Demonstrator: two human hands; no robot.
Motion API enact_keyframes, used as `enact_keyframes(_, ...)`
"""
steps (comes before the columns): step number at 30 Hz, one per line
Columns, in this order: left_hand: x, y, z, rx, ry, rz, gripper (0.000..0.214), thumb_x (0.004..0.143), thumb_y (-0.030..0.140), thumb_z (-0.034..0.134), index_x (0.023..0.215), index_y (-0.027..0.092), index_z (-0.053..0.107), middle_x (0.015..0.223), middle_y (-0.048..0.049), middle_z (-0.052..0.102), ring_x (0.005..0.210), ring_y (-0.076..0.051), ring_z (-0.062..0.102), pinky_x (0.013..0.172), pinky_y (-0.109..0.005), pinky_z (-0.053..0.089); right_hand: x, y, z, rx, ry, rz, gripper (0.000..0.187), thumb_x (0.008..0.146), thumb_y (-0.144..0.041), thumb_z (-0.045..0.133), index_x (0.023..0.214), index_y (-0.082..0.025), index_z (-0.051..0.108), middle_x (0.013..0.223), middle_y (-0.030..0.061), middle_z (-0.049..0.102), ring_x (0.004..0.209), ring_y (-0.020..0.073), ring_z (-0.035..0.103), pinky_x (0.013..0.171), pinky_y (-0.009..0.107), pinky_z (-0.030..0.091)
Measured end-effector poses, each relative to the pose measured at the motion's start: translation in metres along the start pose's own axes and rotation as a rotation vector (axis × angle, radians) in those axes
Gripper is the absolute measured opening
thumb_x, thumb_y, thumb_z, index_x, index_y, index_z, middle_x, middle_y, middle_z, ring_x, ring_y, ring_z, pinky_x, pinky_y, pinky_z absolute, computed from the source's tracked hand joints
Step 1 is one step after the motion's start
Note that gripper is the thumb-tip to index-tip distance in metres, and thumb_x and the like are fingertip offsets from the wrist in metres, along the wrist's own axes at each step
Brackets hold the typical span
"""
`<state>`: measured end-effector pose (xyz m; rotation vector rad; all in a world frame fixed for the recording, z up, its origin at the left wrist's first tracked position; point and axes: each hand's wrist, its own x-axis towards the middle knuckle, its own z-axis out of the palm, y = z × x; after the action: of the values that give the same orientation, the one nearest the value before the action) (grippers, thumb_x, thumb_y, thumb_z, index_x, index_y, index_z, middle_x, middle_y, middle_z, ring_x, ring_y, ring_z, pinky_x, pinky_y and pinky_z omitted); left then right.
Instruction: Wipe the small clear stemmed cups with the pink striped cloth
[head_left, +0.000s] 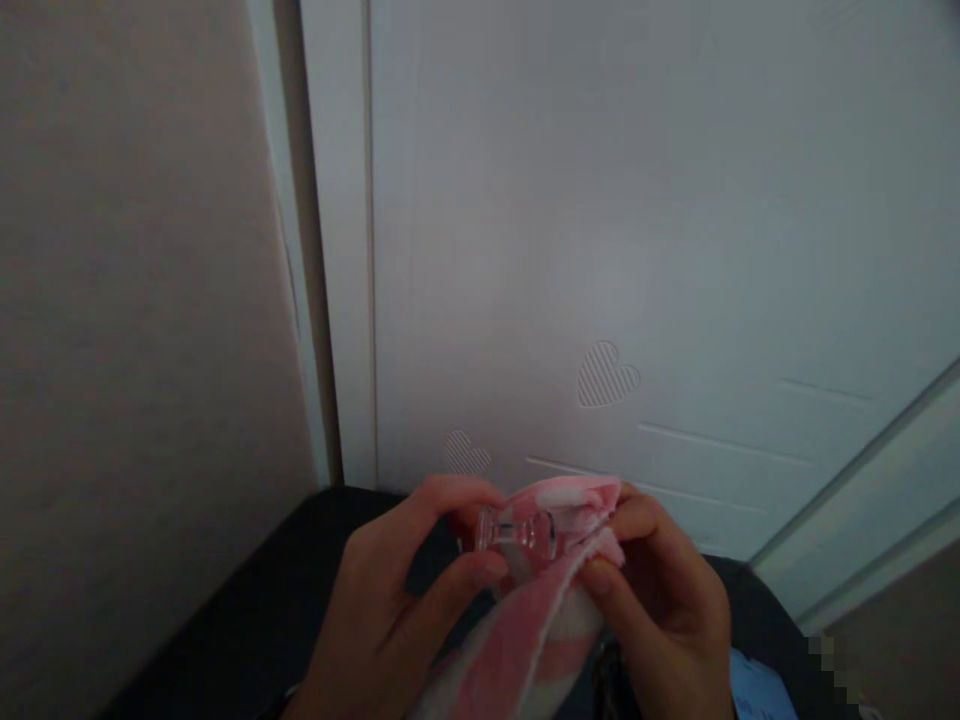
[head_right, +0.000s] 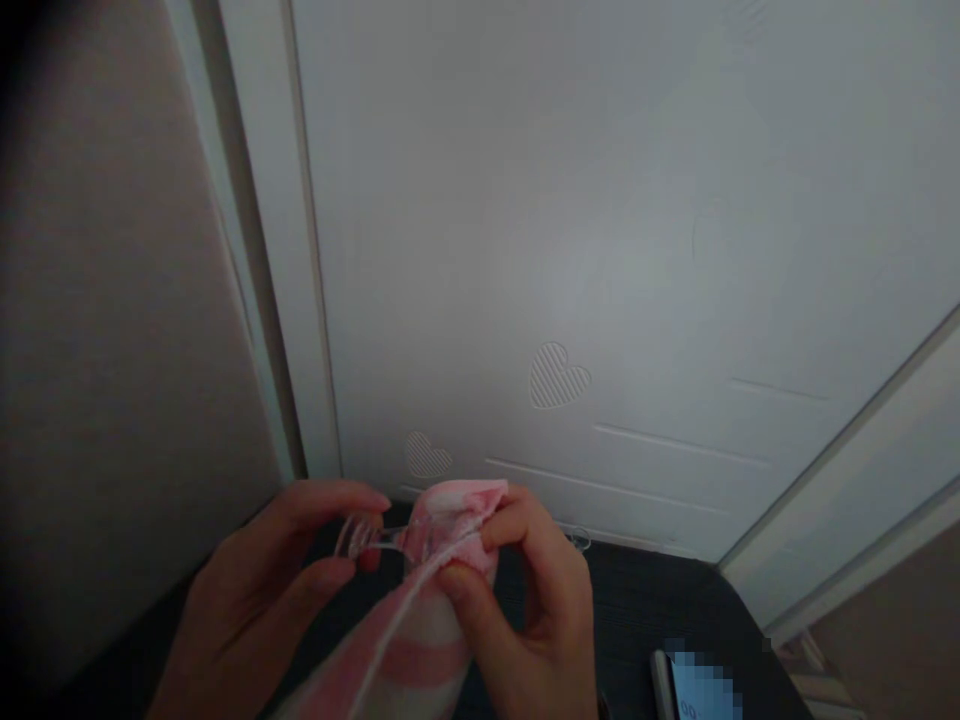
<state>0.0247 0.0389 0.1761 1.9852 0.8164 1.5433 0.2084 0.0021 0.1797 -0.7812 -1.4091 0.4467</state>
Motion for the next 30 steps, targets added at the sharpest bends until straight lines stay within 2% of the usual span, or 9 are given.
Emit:
enact_keyframes(4, 0.003, 0.001, 0.005, -0.016, -0.059, -0.096, 0.011, 0.094, 0.028, 0.065, 0.104, 0.033, 0.068, 0.073, 0.0088, 0.065, 0.064, -0.009, 0.063, 0.06, -0.017, 0.047, -0.002, -0.001, -0.001, -0.062, 0.049, 0.023, 0.014, 0.085, -0.012, 0.069, 0.081, -0.025, 0.065, 0.083, -0.0057, 0.067, 0.077, 0.0099, 0.062, 0.068, 0.016, 0.047)
enact_keyframes(7, 0.004, -0.003, 0.006, -0.072, -0.107, -0.122, 0.027, 0.088, 0.025, 0.073, 0.113, 0.033, 0.065, 0.081, 0.0074, 0.067, 0.074, -0.012, 0.067, 0.069, -0.019, 0.051, -0.004, 0.0, -0.001, -0.075, 0.08, 0.05, 0.011, 0.089, -0.016, 0.068, 0.084, -0.026, 0.066, 0.085, -0.0045, 0.069, 0.076, 0.0102, 0.062, 0.066, 0.017, 0.048)
enact_keyframes(10, 0.005, -0.01, 0.006, -0.06, -0.112, -0.047, 0.036, 0.085, 0.019, 0.076, 0.115, 0.036, 0.065, 0.091, 0.0066, 0.068, 0.083, -0.012, 0.067, 0.077, -0.019, 0.051, -0.005, 0.004, -0.002, -0.079, 0.12, 0.032, 0.009, 0.088, -0.018, 0.068, 0.084, -0.026, 0.067, 0.083, -0.0044, 0.069, 0.071, 0.009, 0.061, 0.063, 0.015, 0.047)
enact_keyframes(13, 0.006, -0.014, 0.006, -0.036, -0.107, 0.048, 0.027, 0.087, 0.016, 0.074, 0.105, 0.035, 0.069, 0.101, 0.0055, 0.068, 0.086, -0.011, 0.065, 0.078, -0.018, 0.05, -0.004, 0.007, -0.002, -0.07, 0.132, 0.011, 0.01, 0.087, -0.016, 0.068, 0.082, -0.025, 0.068, 0.079, -0.005, 0.067, 0.07, 0.0082, 0.061, 0.063, 0.013, 0.048)
enact_keyframes(15, 0.006, -0.012, 0.005, -0.047, -0.096, 0.042, 0.024, 0.087, 0.015, 0.074, 0.102, 0.034, 0.07, 0.108, 0.0052, 0.07, 0.092, -0.012, 0.066, 0.081, -0.018, 0.05, -0.004, 0.005, -0.002, -0.065, 0.129, 0.006, 0.011, 0.087, -0.015, 0.068, 0.083, -0.025, 0.068, 0.081, -0.0051, 0.068, 0.072, 0.008, 0.062, 0.064, 0.012, 0.049)
enact_keyframes(19, 0.005, -0.003, 0.002, -0.077, -0.077, -0.037, 0.022, 0.089, 0.02, 0.073, 0.104, 0.036, 0.071, 0.098, 0.0078, 0.075, 0.089, -0.012, 0.069, 0.08, -0.016, 0.049, -0.006, -0.004, 0.0, -0.063, 0.118, -0.015, 0.014, 0.086, -0.012, 0.068, 0.085, -0.026, 0.068, 0.083, -0.0058, 0.068, 0.075, 0.0073, 0.062, 0.067, 0.011, 0.049)
enact_keyframes(23, 0.004, 0.0, 0.003, -0.134, -0.036, -0.053, 0.011, 0.093, 0.026, 0.069, 0.1, 0.034, 0.073, 0.089, 0.008, 0.076, 0.081, -0.011, 0.07, 0.074, -0.015, 0.05, -0.005, -0.006, 0.001, -0.061, 0.094, -0.053, 0.017, 0.083, -0.009, 0.069, 0.085, -0.026, 0.068, 0.086, -0.0063, 0.068, 0.078, 0.0073, 0.062, 0.071, 0.011, 0.049)
enact_keyframes(27, 0.005, -0.002, 0.007, -0.201, -0.001, -0.063, 0.003, 0.09, 0.032, 0.072, 0.092, 0.03, 0.074, 0.082, 0.0072, 0.075, 0.075, -0.011, 0.069, 0.071, -0.014, 0.051, -0.004, -0.002, 0.002, -0.041, 0.078, -0.047, 0.018, 0.082, -0.008, 0.068, 0.083, -0.026, 0.068, 0.082, -0.0065, 0.068, 0.073, 0.0073, 0.061, 0.067, 0.012, 0.048)
enact_keyframes(30, 0.004, -0.001, 0.007, -0.231, -0.012, -0.059, 0.022, 0.085, 0.033, 0.078, 0.107, 0.037, 0.073, 0.087, 0.0086, 0.074, 0.081, -0.011, 0.069, 0.077, -0.015, 0.051, -0.004, -0.005, 0.001, -0.036, 0.122, -0.018, 0.017, 0.081, -0.008, 0.069, 0.083, -0.026, 0.069, 0.08, -0.0065, 0.066, 0.07, 0.007, 0.06, 0.063, 0.011, 0.047)
